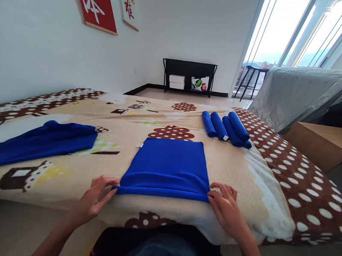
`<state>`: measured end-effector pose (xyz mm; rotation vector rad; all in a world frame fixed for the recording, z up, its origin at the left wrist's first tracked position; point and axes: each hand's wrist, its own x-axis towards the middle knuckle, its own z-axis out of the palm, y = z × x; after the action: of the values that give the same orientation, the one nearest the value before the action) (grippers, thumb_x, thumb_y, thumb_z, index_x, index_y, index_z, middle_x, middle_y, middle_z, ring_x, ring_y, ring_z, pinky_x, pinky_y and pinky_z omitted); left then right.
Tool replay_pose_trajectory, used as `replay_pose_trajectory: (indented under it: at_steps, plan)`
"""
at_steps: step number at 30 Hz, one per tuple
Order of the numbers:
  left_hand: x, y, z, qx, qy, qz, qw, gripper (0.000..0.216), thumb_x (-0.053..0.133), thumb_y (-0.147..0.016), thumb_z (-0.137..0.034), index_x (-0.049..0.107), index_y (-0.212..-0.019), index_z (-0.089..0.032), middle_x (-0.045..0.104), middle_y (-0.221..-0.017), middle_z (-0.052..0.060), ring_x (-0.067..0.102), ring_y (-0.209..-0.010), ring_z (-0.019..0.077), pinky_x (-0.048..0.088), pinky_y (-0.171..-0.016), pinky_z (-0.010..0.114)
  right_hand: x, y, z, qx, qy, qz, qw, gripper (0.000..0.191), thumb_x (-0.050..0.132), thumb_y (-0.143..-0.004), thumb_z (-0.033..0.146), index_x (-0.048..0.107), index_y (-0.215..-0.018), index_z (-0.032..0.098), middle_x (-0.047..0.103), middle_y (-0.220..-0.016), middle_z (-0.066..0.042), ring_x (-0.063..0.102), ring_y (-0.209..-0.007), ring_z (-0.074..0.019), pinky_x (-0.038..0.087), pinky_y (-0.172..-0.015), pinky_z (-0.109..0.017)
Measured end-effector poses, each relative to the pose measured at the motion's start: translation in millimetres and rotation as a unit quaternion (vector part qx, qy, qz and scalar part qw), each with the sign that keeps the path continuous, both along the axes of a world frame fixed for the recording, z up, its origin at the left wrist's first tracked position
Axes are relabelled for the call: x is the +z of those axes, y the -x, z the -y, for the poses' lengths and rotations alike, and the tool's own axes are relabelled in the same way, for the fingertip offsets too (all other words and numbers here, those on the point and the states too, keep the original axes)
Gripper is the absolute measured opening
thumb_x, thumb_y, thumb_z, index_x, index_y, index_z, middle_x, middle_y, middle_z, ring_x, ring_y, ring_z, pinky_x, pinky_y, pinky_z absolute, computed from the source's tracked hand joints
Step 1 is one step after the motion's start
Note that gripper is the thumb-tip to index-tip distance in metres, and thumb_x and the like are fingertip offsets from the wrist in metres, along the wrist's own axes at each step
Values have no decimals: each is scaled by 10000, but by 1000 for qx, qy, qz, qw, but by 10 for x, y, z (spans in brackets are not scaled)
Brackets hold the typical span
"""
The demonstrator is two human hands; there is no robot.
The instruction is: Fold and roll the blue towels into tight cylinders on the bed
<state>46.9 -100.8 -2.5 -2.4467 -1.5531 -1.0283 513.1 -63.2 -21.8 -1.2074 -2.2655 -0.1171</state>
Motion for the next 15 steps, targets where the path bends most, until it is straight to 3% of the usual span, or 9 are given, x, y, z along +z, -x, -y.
replay_pose_trajectory:
  at_steps: [4,6,8,11,15]
  plan:
    - [-36,-273,-118,99,-29,-4,995,211,485,-909,-164,630,-1044,-235,666,-1131,70,567,-1082,263,411,-934,428,-12,346,-31,-130,-93,-48,986,220,498,-953,213,690,-1055,246,598,-1323,-72,577,-1112,-251,340,-997,-461]
    - [-25,-532,-170,138,-72,-10,988,286,486,-855,-83,641,-1048,-226,651,-1205,93,541,-1145,296,372,-980,486,-12,633,-28,-147,-126,-76,978,278,499,-915,139,691,-1088,243,620,-1301,-74,589,-1093,-249,325,-1005,-466]
    - [-9,-838,-207,109,-93,-30,989,369,476,-829,-29,643,-1094,-223,653,-1214,103,551,-1166,298,363,-1009,505,-10,959,-4,-101,-122,-95,983,322,489,-899,92,696,-1091,247,660,-1238,-58,600,-1093,-231,334,-1001,-440]
    - [-17,-1227,-250,-7,-85,-64,994,426,466,-853,-18,632,-1188,-223,684,-1157,92,612,-1104,258,436,-989,456,-17,1358,35,-9,-93,-107,990,348,483,-923,87,691,-1144,257,704,-1162,-32,616,-1087,-200,363,-995,-400]
    - [-93,-1264,-268,-72,-92,-58,991,409,447,-914,-45,603,-1257,-203,706,-1177,78,647,-1099,218,504,-985,411,-61,1352,51,39,-81,-93,992,440,437,-931,61,644,-1274,242,686,-1247,-29,606,-1160,-185,395,-1031,-384]
